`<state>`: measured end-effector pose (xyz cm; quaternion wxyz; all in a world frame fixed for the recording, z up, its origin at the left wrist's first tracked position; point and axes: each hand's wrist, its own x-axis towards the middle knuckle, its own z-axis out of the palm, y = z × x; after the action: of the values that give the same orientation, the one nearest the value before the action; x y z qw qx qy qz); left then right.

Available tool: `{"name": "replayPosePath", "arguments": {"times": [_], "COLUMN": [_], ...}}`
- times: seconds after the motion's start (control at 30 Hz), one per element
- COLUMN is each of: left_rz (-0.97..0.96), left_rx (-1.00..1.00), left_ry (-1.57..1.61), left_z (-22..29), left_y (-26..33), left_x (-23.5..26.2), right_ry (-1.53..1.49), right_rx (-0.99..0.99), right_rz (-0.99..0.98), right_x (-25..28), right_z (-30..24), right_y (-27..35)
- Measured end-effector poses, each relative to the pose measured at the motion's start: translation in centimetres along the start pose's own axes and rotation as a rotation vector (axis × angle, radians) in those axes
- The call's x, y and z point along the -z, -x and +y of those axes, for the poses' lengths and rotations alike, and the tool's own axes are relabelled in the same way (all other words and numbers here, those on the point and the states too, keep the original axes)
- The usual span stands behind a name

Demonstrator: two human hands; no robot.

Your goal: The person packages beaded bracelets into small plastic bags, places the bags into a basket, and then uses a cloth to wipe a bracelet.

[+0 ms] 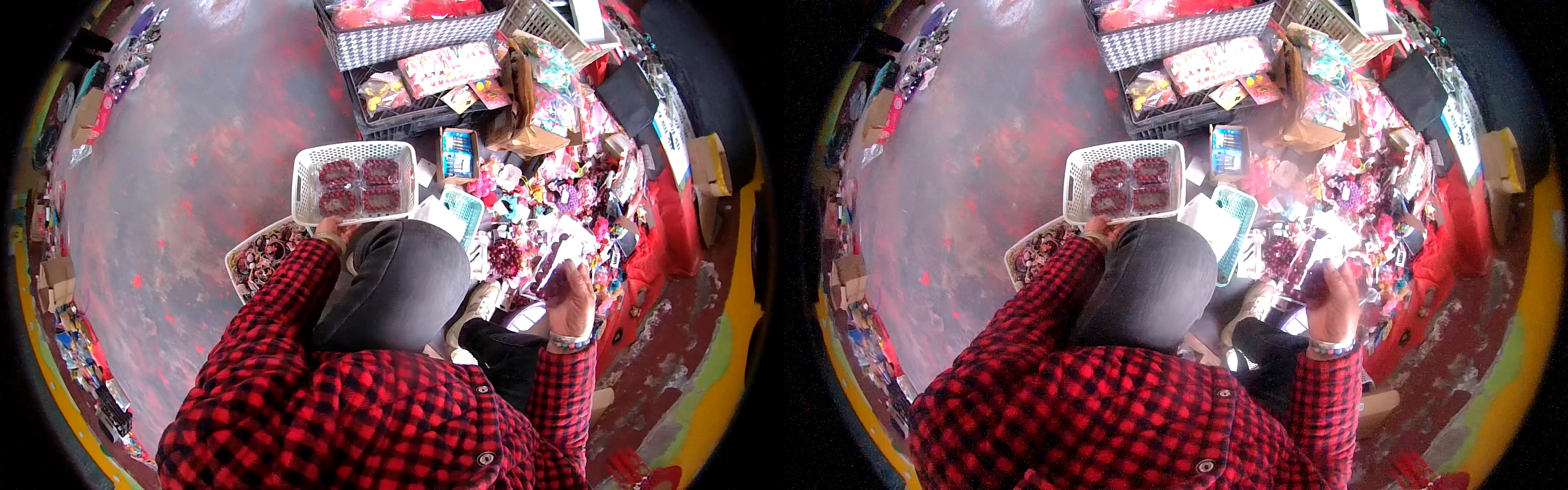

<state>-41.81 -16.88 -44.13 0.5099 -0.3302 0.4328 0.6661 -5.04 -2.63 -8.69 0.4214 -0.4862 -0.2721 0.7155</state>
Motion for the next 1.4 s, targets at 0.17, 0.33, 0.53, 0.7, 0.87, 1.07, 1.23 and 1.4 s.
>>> {"name": "replayPosePath", "arguments": {"times": [0.17, 0.33, 0.53, 0.7, 0.87, 1.07, 1.23, 1.4], "left_rz": [-0.038, -0.078, -0.197, -0.284, -0.603, -0.847, -0.863, -0.771], "left_rx": [0.069, -0.034, -0.132, -0.247, -0.379, -0.230, -0.042, 0.230], "left_ry": [-0.067, 0.016, -0.024, -0.088, -0.351, -0.572, -0.700, -0.756], "left_z": [-0.5, -2.3, -1.9, -0.2, -2.7, -11.2, -20.2, -20.4], "left_y": [6.5, 15.0, 26.6, 42.3, 61.6, 74.5, 77.4, 71.6], "left_x": [0.2, 1.5, 1.0, -2.5, -2.1, 0.9, 7.5, 14.6], "right_ry": [0.033, -0.010, -0.086, -0.075, 0.015, 0.257, 0.592, 0.978], "right_rx": [-0.007, -0.012, 0.076, 0.158, 0.250, 0.417, 0.449, 0.398], "right_rz": [-0.069, -0.057, -0.105, -0.136, -0.234, -0.289, -0.353, -0.519], "right_x": [1.3, 2.2, 5.0, 5.9, 9.8, 17.1, 18.0, 15.4], "right_z": [-1.3, -1.8, -3.6, -7.1, -12.1, -19.6, -19.4, -12.5], "right_y": [3.8, 8.4, 13.8, 22.7, 36.1, 51.5, 57.1, 53.3]}}
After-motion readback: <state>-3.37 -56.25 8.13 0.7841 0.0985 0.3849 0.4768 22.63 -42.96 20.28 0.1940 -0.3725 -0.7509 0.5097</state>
